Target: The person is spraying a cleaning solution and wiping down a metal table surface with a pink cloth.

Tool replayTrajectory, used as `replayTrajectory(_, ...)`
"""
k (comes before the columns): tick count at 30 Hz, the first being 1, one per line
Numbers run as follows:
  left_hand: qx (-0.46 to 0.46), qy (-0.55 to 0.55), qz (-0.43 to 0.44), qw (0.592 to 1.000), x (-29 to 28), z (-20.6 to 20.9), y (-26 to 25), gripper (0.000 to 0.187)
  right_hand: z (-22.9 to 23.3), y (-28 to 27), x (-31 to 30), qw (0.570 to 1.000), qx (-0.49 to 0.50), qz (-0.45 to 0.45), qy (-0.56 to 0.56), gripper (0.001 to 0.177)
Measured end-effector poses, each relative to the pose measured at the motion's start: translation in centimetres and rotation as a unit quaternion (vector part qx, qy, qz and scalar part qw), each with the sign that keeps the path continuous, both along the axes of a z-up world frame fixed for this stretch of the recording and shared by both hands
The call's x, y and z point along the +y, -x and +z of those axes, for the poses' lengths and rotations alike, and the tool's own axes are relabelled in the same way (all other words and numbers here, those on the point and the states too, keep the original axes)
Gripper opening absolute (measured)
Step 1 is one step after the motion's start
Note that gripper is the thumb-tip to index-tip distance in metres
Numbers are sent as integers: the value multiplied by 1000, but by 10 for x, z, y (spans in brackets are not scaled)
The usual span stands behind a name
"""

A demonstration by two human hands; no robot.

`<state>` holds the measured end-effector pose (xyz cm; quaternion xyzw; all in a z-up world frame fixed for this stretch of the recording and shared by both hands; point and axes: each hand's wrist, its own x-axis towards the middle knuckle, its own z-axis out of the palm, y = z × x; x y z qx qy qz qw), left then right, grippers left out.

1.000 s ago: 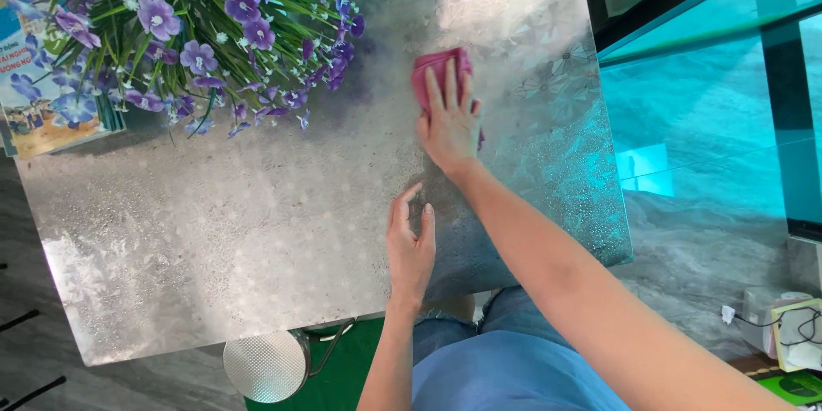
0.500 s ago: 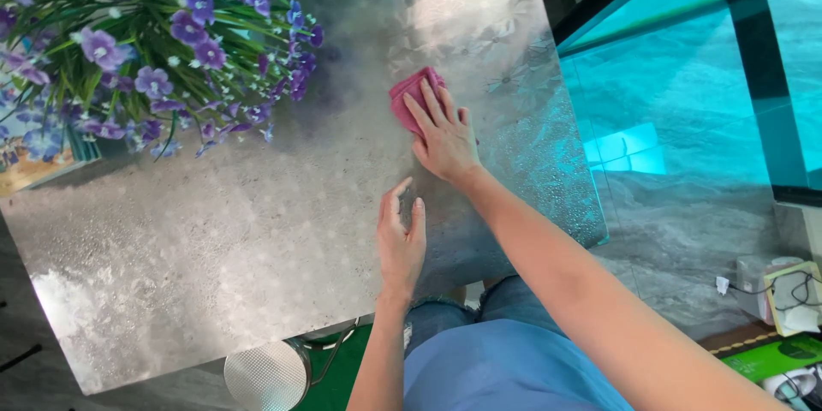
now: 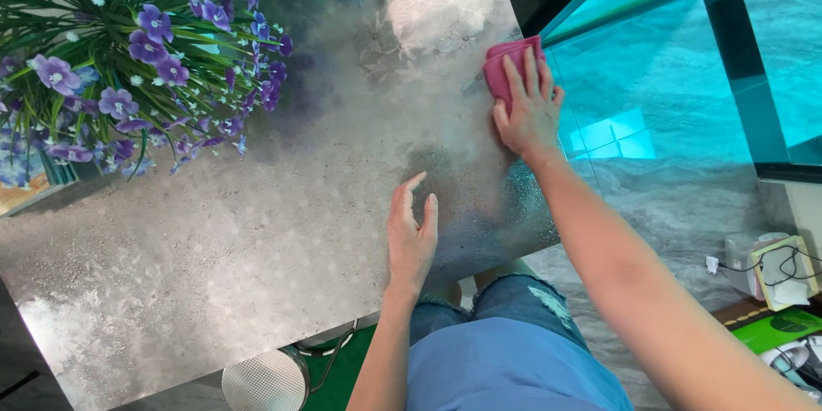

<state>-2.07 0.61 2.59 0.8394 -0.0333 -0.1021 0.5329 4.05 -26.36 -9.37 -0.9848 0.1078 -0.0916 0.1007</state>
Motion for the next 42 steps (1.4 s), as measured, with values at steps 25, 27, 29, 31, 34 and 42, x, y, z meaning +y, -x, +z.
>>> replayTrajectory(25, -52, -78, 83, 992, 80, -77, 29, 39, -13, 28, 166, 999, 9, -24, -31, 82)
replayTrajectory(27, -66, -77, 88, 991, 84, -81, 33, 40, -4, 28, 186, 998, 19, 20, -60, 83)
replayTrajectory(29, -74, -76, 92, 990, 88, -80, 33, 40, 0, 32, 201, 996, 25, 45, -73, 85)
replayTrajectory(31, -80, -76, 97, 989, 90, -76, 34, 40, 0, 37, 210, 993, 32, 71, -85, 86)
replayTrajectory(34, -77, -84, 106, 988, 87, -68, 34, 40, -3, 46, 207, 989, 25, 120, -82, 84)
replayTrajectory(42, -79, -108, 120, 984, 57, -69, 47, 41, 13, 70, 145, 978, 19, 189, -91, 80)
